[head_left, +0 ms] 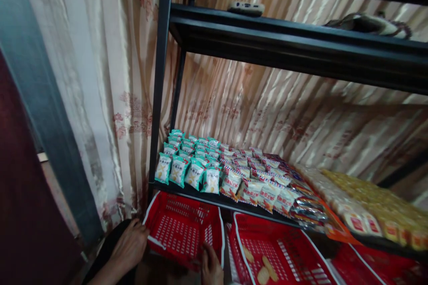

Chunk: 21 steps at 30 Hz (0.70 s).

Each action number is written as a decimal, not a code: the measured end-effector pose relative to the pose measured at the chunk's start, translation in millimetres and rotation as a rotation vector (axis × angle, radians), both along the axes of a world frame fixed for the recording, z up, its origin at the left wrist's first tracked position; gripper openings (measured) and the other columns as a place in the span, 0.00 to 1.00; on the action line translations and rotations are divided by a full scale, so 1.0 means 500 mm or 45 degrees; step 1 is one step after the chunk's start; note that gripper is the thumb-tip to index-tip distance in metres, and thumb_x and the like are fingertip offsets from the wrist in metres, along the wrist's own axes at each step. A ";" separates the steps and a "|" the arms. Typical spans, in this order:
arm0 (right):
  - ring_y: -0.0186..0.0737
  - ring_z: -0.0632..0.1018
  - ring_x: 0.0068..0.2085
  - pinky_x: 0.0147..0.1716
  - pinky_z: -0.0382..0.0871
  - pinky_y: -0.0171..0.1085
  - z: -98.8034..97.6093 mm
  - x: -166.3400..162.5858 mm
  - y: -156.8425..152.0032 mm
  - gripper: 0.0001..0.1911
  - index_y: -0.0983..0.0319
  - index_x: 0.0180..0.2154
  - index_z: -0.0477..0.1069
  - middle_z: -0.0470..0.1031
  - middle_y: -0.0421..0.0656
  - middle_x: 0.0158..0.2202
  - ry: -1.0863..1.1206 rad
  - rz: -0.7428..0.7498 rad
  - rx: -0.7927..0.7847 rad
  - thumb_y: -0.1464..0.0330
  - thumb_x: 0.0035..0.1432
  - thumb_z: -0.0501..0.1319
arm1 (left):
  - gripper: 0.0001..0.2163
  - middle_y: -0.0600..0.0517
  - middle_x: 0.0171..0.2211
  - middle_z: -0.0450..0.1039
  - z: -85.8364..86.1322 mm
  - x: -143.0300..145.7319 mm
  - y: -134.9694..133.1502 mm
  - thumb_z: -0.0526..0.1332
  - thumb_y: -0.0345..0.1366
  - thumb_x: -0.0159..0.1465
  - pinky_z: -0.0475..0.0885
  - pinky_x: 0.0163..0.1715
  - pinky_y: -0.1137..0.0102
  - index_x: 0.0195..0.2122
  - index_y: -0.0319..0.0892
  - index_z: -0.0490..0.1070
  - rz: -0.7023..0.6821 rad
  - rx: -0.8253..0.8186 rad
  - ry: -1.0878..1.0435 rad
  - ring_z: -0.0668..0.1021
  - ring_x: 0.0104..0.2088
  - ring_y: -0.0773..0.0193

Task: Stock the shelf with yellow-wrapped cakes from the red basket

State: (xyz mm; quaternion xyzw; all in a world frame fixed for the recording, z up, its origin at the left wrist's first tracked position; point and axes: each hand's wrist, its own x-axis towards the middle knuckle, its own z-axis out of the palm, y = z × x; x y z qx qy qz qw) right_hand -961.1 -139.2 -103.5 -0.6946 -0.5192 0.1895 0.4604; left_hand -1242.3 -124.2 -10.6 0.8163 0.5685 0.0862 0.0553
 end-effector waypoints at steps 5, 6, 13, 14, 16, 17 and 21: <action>0.42 0.78 0.42 0.43 0.73 0.36 0.006 0.008 0.043 0.19 0.63 0.41 0.75 0.78 0.48 0.40 -0.184 0.207 0.127 0.64 0.55 0.50 | 0.16 0.48 0.32 0.74 -0.008 -0.004 0.014 0.46 0.20 0.60 0.56 0.53 0.57 0.32 0.39 0.72 -0.009 -0.018 -0.016 0.74 0.38 0.59; 0.42 0.78 0.43 0.43 0.73 0.36 0.020 0.010 0.059 0.18 0.62 0.42 0.75 0.77 0.47 0.41 -0.266 0.277 0.179 0.65 0.55 0.51 | 0.16 0.48 0.33 0.74 -0.008 -0.004 0.014 0.46 0.20 0.60 0.56 0.53 0.57 0.32 0.39 0.72 -0.003 -0.030 -0.012 0.75 0.38 0.59; 0.53 0.62 0.58 0.51 0.66 0.50 0.160 0.012 0.209 0.22 0.59 0.48 0.72 0.54 0.48 0.62 -0.762 0.130 0.403 0.73 0.53 0.52 | 0.18 0.46 0.37 0.75 0.004 0.006 -0.002 0.45 0.20 0.59 0.57 0.54 0.56 0.35 0.40 0.74 0.058 -0.092 0.002 0.75 0.42 0.58; 0.55 0.59 0.59 0.51 0.65 0.50 0.170 0.015 0.229 0.23 0.58 0.49 0.71 0.49 0.47 0.63 -0.808 0.120 0.399 0.74 0.52 0.52 | 0.18 0.46 0.38 0.75 0.006 0.008 -0.005 0.45 0.19 0.59 0.58 0.54 0.56 0.36 0.40 0.74 0.070 -0.112 -0.005 0.75 0.43 0.58; 0.58 0.55 0.61 0.52 0.63 0.51 0.180 0.024 0.259 0.25 0.57 0.51 0.70 0.43 0.45 0.65 -0.885 0.111 0.387 0.75 0.50 0.54 | 0.19 0.46 0.39 0.75 0.012 0.010 -0.012 0.47 0.19 0.57 0.60 0.53 0.57 0.38 0.41 0.74 0.086 -0.142 -0.034 0.75 0.44 0.57; 0.59 0.54 0.61 0.52 0.63 0.51 0.180 0.029 0.270 0.26 0.56 0.51 0.69 0.41 0.44 0.65 -0.909 0.113 0.381 0.76 0.50 0.53 | 0.19 0.47 0.41 0.75 0.016 0.012 -0.015 0.47 0.19 0.56 0.60 0.53 0.57 0.40 0.41 0.73 0.089 -0.151 -0.054 0.75 0.45 0.57; 0.57 0.58 0.59 0.50 0.64 0.51 0.176 0.037 0.289 0.26 0.54 0.52 0.68 0.42 0.44 0.65 -0.936 0.107 0.347 0.75 0.52 0.52 | 0.20 0.47 0.45 0.74 0.030 0.018 -0.030 0.48 0.20 0.56 0.60 0.53 0.57 0.43 0.43 0.72 0.146 -0.188 -0.066 0.73 0.47 0.57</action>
